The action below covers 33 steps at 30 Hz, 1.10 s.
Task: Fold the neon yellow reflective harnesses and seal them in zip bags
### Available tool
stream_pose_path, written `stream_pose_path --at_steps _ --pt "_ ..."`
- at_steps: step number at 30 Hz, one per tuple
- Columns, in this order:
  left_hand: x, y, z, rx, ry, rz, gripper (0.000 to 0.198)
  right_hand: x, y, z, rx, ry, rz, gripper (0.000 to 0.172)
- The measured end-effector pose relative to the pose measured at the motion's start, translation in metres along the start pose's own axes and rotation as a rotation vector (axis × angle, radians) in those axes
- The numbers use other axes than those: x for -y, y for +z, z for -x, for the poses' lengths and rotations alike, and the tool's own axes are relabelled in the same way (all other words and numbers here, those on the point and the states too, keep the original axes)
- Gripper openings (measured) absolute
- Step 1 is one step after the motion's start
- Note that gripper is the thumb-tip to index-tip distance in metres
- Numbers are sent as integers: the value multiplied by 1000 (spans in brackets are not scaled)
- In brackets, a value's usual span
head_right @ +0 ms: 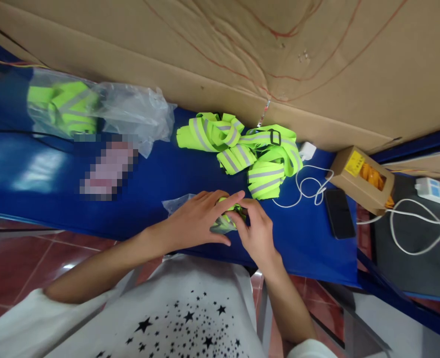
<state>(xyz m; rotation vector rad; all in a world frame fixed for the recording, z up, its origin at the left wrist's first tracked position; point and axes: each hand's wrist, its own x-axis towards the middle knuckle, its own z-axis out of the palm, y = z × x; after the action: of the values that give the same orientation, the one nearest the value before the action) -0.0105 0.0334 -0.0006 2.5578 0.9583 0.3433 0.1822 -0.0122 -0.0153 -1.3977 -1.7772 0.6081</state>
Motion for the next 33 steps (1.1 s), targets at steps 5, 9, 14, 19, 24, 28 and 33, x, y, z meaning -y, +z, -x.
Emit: stream_pose_path --at_steps 5,9,14,19,24,28,33 --pt "11 5 2 -23 -79 146 111 2 0 1 85 -41 -33 15" --pt "2 -7 2 -32 -128 248 101 14 -7 3 195 -157 -79 23" --pt "-25 -26 0 33 -76 189 94 26 -17 -9 501 -61 -249 21" --pt "-16 -37 -5 91 -24 408 101 18 -26 -26 635 75 -290 23" --pt "39 -39 -14 164 -140 814 92 5 -29 -34 572 49 -326 29" --pt "56 -26 -24 447 -76 930 46 4 -22 -39 558 58 -430 39" --pt "45 -5 -32 455 -140 982 37 1 -10 -53 814 46 -328 29"
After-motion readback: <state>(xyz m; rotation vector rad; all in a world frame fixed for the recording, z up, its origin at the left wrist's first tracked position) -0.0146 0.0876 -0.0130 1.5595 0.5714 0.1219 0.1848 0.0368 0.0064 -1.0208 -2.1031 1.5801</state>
